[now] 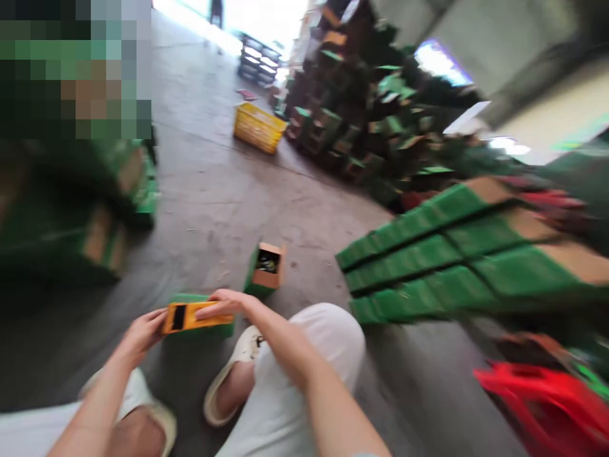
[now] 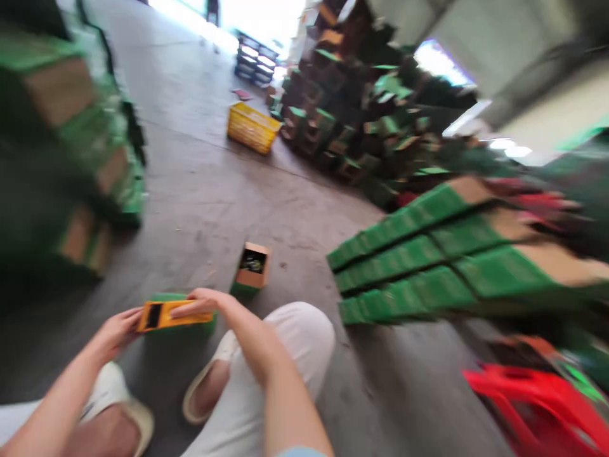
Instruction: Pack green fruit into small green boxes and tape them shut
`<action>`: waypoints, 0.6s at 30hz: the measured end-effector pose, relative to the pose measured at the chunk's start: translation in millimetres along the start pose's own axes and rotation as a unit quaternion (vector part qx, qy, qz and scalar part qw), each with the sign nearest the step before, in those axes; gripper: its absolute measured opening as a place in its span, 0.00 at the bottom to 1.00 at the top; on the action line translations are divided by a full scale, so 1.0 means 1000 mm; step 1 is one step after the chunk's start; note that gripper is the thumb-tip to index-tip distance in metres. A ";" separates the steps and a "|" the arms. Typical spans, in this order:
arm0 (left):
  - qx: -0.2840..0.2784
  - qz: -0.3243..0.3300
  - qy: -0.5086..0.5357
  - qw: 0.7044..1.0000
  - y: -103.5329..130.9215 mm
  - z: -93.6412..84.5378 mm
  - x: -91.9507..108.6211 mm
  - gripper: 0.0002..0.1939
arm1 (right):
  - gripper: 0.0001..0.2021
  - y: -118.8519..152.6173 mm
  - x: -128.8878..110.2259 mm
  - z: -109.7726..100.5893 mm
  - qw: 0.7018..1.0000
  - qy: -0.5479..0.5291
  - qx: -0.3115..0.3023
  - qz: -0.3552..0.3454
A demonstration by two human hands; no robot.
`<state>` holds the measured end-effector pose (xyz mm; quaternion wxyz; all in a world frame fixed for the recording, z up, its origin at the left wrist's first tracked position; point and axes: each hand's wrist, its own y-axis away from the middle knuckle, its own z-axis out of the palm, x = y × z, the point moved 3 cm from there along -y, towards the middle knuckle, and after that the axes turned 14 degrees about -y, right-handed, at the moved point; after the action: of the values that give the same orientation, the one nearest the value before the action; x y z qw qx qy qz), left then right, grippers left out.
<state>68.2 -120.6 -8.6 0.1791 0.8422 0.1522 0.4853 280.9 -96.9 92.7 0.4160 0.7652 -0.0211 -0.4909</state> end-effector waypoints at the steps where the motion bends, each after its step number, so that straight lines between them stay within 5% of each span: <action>1: -0.039 -0.042 0.054 0.997 0.001 -0.009 -0.008 0.22 | 0.14 -0.003 -0.001 -0.003 1.000 -0.010 -0.023 0.002; 4: -0.036 -0.007 0.123 0.992 -0.009 -0.017 -0.007 0.25 | 0.18 -0.017 -0.001 -0.011 0.996 -0.059 -0.061 0.018; 10: 0.078 0.021 0.104 0.991 -0.034 -0.014 -0.008 0.19 | 0.22 -0.029 -0.001 -0.016 1.000 -0.017 0.011 0.015; 18: 0.145 0.004 0.116 0.983 -0.058 -0.041 -0.032 0.15 | 0.23 -0.023 0.001 -0.028 0.998 0.017 0.023 0.051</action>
<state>12.6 -76.5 -39.9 0.0342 0.7980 0.2373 0.5529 294.2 -65.4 81.8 0.4230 0.7806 -0.0645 -0.4556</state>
